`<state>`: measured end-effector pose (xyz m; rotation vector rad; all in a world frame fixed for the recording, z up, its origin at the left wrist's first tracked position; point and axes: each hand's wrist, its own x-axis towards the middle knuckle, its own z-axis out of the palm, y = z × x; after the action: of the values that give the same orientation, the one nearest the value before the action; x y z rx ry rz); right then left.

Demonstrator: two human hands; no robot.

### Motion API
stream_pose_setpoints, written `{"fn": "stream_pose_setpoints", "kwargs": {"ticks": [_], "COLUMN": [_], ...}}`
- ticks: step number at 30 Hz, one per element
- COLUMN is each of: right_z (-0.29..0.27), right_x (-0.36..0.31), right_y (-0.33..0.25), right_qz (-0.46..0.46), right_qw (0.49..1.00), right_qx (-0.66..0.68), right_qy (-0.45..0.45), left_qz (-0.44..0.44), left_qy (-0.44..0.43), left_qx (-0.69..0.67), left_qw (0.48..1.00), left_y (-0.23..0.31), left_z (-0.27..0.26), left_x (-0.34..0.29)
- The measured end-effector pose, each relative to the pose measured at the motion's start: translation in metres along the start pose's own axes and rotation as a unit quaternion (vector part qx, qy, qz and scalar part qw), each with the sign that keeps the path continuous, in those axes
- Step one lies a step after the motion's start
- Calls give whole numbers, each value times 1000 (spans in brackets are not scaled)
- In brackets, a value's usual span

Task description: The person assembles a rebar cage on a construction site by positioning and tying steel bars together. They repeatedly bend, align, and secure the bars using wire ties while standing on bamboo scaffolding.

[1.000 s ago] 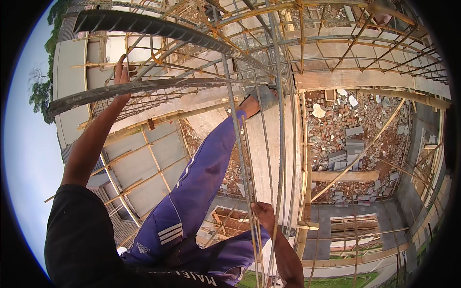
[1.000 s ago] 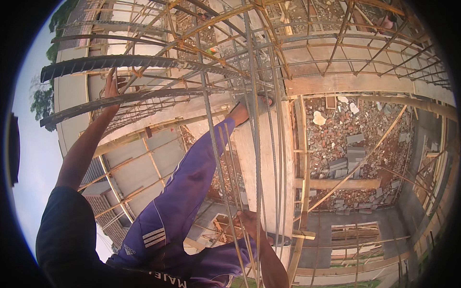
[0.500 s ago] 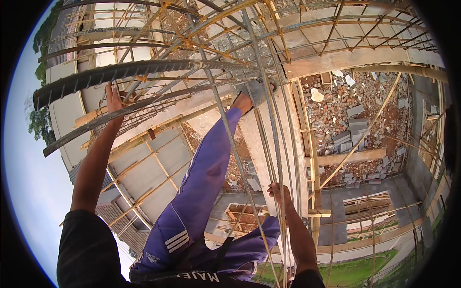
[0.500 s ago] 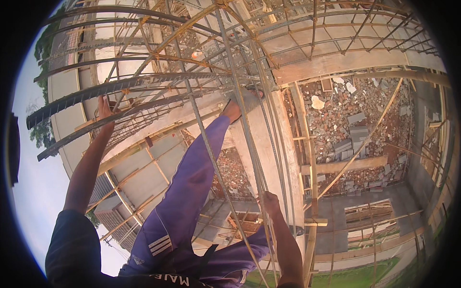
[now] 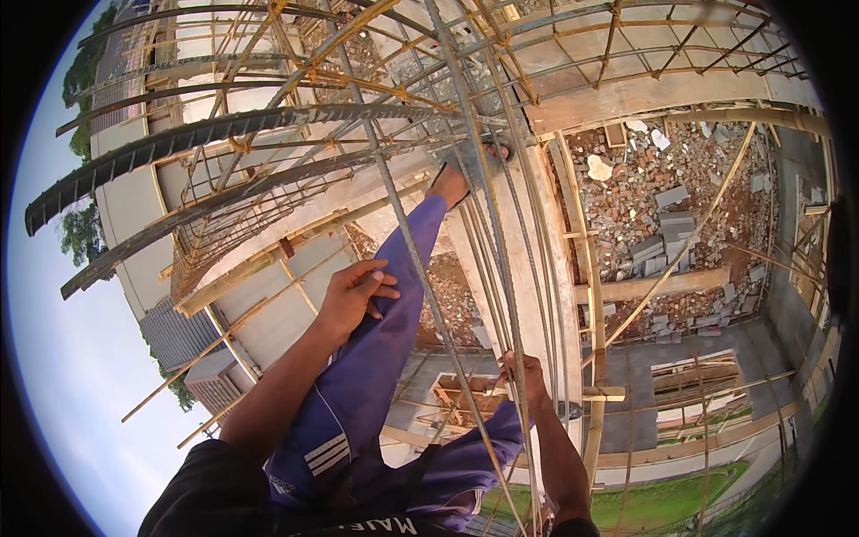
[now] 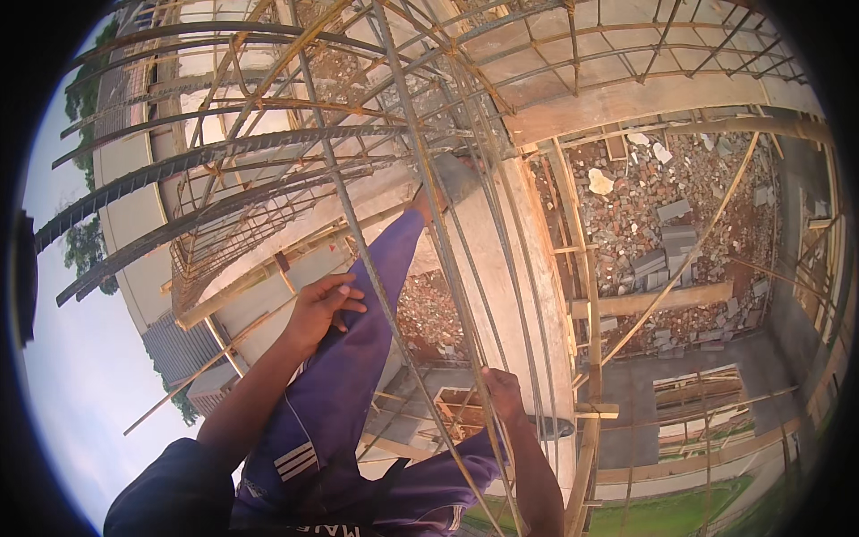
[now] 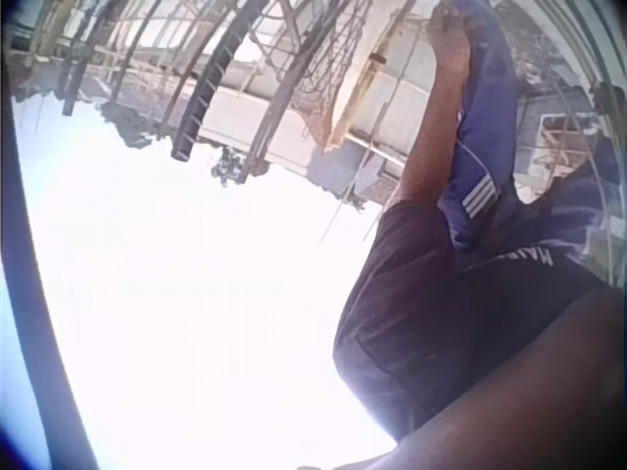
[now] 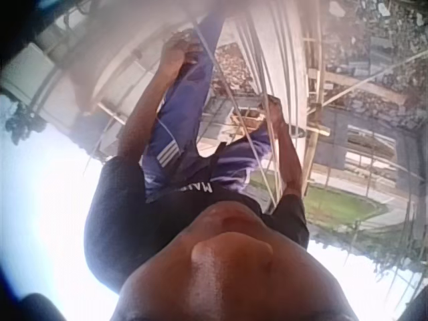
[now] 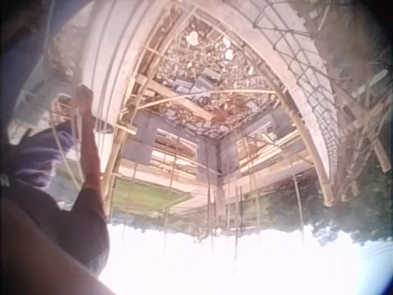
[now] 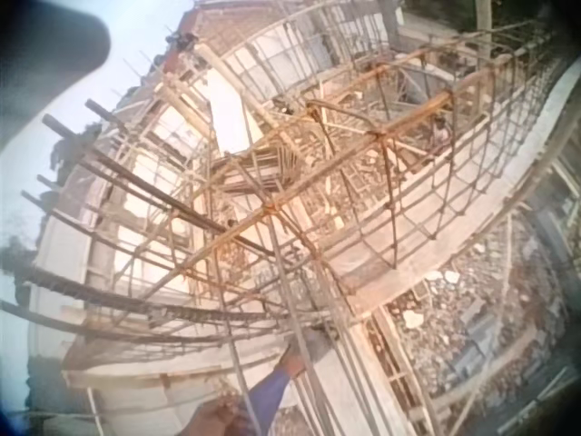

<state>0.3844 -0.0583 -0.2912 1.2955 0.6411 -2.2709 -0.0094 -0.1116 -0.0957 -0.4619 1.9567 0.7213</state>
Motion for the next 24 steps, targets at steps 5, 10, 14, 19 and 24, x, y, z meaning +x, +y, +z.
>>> {"fn": "stream_pose_setpoints", "kwargs": {"ticks": [5, 10, 14, 19, 24], "right_z": [-1, -6, 5, 27, 8], "right_x": [-22, -15, -7, -11, -13], "right_y": [-24, -31, -9, -8, 15], "right_qz": [11, -8, -7, 22, -58], "right_qw": [1000, 998, 999, 998, 997], "right_qx": [3, -27, -22, 57, 36], "right_qy": [3, 49, 30, 14, 23], "left_qz": [360, 128, -196, -29, 42], "left_qy": [79, -65, -258, -130, 20], "left_qx": [423, 136, -113, -14, -151], "left_qw": [828, 980, 939, 991, 987], "left_y": [7, 10, -51, -93, -121], "left_z": [14, 62, 116, 135, 150], "left_x": [156, 164, 90, 51, 24]}}
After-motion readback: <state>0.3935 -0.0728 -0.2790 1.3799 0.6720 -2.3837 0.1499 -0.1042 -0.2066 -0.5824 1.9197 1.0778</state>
